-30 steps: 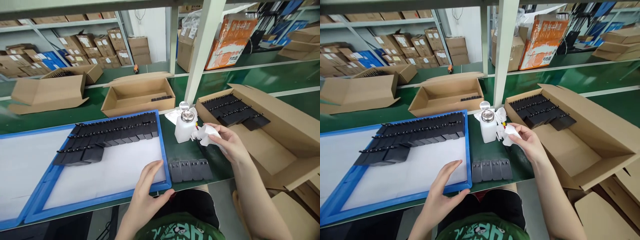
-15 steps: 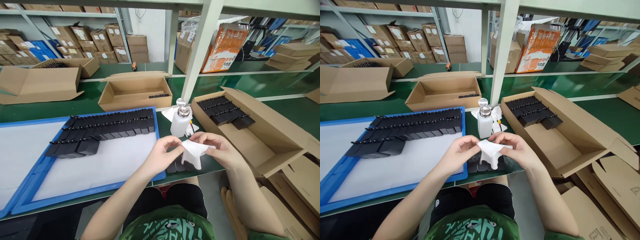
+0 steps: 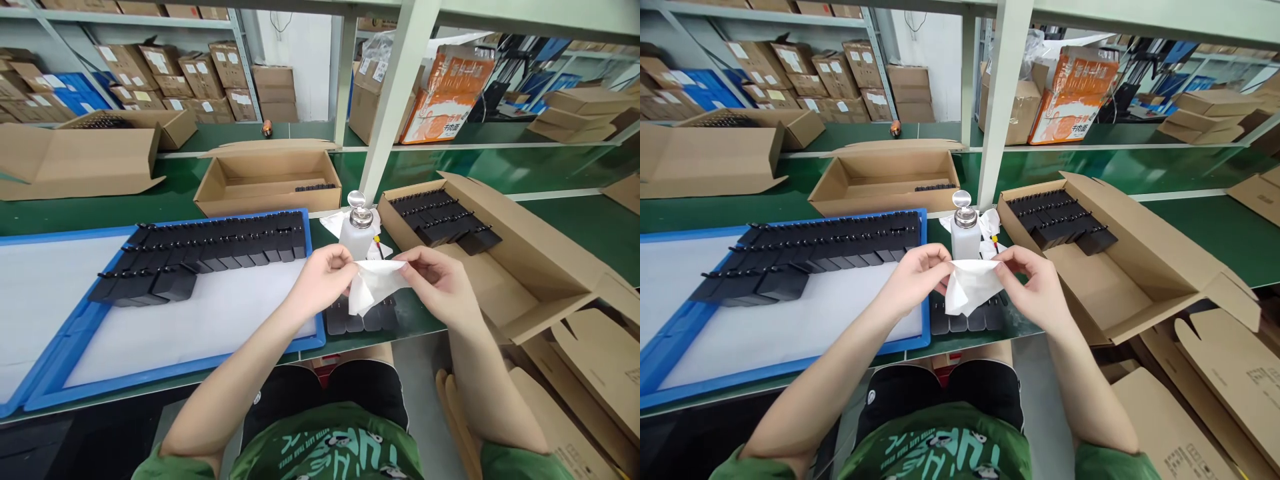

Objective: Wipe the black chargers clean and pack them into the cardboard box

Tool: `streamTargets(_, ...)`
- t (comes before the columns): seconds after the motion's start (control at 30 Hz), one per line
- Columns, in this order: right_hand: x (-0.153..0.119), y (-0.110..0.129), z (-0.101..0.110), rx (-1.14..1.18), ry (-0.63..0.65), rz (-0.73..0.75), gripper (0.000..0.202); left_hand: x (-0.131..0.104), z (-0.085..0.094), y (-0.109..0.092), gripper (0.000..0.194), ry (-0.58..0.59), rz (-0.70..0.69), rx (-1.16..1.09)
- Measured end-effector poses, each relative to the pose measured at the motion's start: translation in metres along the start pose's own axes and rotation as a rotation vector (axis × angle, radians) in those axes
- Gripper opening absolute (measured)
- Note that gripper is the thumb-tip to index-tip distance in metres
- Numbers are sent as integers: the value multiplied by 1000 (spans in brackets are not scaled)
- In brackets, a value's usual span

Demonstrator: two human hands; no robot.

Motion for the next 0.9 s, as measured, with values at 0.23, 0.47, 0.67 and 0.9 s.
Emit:
streamTargets(0.23,-26,17,-7,-123,148,355,10,-8,-4,-9,9,38,-45,-147)
streamTargets(0.47,-3,-16,-21,226,247,185,16,-17,4,-2,12,40,-79,-134)
streamTargets(0.67,-12,-24,-38,303,36,312,22,-23,3,23,11,-29,-88,132)
streamTargets(0.9,11,-8,-7,-58,-282,326,4,-56,13,28,12,-182,-190,392)
Point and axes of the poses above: each hand's wrist, its own x-axis towards the middle knuckle, its own z-axis out of the back of the hand, y = z × x, the point moved 3 cm from there along x, towards the middle knuckle, and after that the axes turned 7 degrees about y, right-handed, at the moved point
